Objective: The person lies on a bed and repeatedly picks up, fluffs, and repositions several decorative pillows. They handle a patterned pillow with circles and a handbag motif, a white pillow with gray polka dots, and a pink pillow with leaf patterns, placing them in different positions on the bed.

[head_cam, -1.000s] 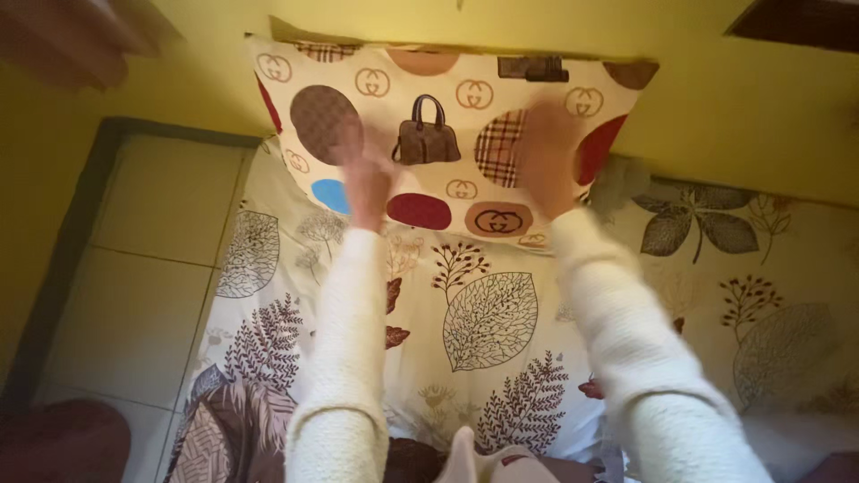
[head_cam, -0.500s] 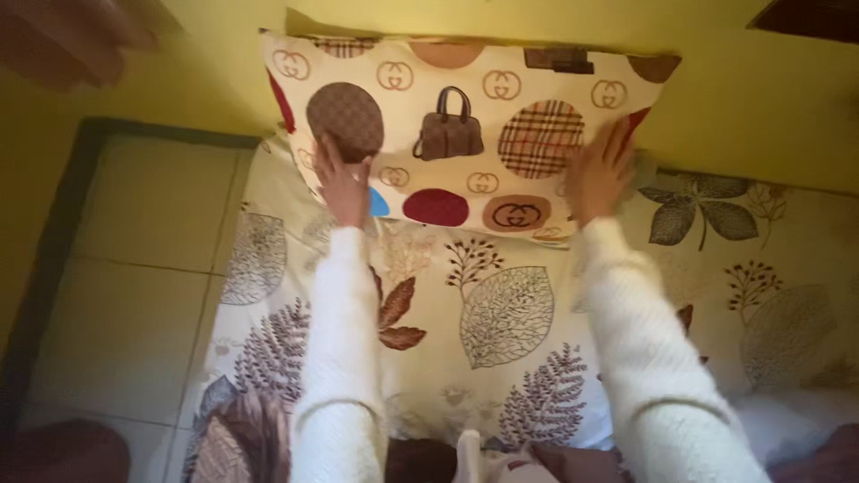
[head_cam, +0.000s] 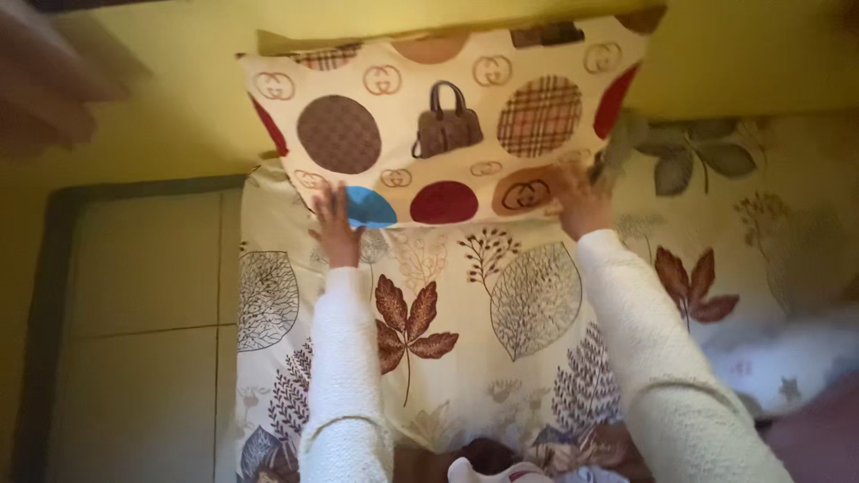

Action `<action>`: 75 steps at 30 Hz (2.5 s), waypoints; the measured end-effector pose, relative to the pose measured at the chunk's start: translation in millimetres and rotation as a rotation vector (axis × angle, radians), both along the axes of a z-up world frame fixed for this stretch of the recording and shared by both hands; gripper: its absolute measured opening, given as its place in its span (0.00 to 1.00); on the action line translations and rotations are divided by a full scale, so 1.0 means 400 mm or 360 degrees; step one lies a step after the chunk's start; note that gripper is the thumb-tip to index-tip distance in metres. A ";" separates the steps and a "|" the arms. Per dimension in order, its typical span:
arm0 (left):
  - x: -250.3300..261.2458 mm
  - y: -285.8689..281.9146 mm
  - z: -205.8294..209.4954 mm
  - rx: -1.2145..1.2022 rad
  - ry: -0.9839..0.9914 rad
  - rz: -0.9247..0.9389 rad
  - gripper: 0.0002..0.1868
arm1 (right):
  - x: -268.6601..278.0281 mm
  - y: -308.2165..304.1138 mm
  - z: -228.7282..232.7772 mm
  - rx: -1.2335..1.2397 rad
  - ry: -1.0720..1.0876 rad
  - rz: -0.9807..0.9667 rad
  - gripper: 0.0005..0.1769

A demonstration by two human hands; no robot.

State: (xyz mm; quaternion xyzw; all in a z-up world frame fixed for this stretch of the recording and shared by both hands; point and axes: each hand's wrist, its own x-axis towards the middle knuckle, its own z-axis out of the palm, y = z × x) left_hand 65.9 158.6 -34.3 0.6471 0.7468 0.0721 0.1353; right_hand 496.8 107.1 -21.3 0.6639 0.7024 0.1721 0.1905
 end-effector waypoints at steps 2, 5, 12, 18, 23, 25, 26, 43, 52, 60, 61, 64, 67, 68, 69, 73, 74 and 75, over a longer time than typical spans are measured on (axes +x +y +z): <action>-0.027 -0.031 -0.067 0.0101 -0.0157 0.0119 0.54 | 0.033 -0.053 -0.018 -0.0240 0.0389 -0.0343 0.40; -0.075 -0.120 -0.175 0.0603 -0.0628 0.0188 0.53 | 0.066 -0.125 -0.037 -0.0342 0.0908 -0.0542 0.40; -0.100 -0.373 -0.248 0.0103 -0.1296 0.0611 0.42 | 0.023 -0.411 -0.086 0.0034 0.1833 -0.0568 0.38; -0.051 -0.304 -0.092 0.0203 -0.2275 0.0686 0.38 | -0.056 -0.389 0.050 0.0510 0.2389 -0.0860 0.34; 0.038 -0.194 0.165 0.0080 -0.2739 0.0365 0.37 | -0.142 -0.314 0.330 0.0622 0.3345 -0.0898 0.36; 0.077 -0.174 0.230 0.0049 -0.2950 0.0320 0.38 | -0.158 -0.312 0.439 0.0607 0.3381 -0.0965 0.35; 0.099 -0.164 0.249 0.0024 -0.3060 0.0299 0.39 | -0.158 -0.317 0.479 0.0608 0.3364 -0.0983 0.35; 0.459 -0.225 0.337 -0.0470 -0.3600 0.0192 0.41 | 0.156 -0.579 0.644 0.1342 0.3538 -0.0899 0.31; 0.650 -0.294 0.480 -0.0667 -0.3490 -0.0090 0.38 | 0.283 -0.755 0.677 0.1651 0.3683 -0.0712 0.34; 0.833 -0.437 0.724 -0.0734 -0.3354 -0.0556 0.37 | 0.413 -1.004 0.744 0.1941 0.3609 -0.0629 0.33; 0.863 -0.464 0.752 -0.0770 -0.3303 -0.0583 0.37 | 0.434 -1.036 0.754 0.1979 0.3603 -0.0620 0.33; 0.959 -0.558 0.813 -0.0899 -0.3173 -0.0694 0.38 | 0.489 -1.170 0.773 0.2109 0.3554 -0.0627 0.33; 1.076 -0.650 0.844 -0.0997 -0.3147 -0.0773 0.38 | 0.544 -1.306 0.790 0.2251 0.3466 -0.0678 0.32; 1.112 -0.681 0.847 -0.1028 -0.3151 -0.0785 0.38 | 0.561 -1.356 0.795 0.2299 0.3433 -0.0723 0.32; 1.146 -0.713 0.848 -0.1098 -0.3149 -0.0819 0.38 | 0.578 -1.406 0.800 0.2347 0.3399 -0.0768 0.32; 1.303 -0.838 0.846 -0.1329 -0.3153 -0.0913 0.38 | 0.653 -1.589 0.812 0.2454 0.3301 -0.0734 0.33; 1.342 -0.874 0.844 -0.1381 -0.3151 -0.0925 0.38 | 0.665 -1.634 0.813 0.2495 0.3258 -0.0746 0.33; 1.378 -0.909 0.842 -0.1445 -0.3149 -0.0942 0.37 | 0.678 -1.676 0.814 0.2536 0.3215 -0.0759 0.33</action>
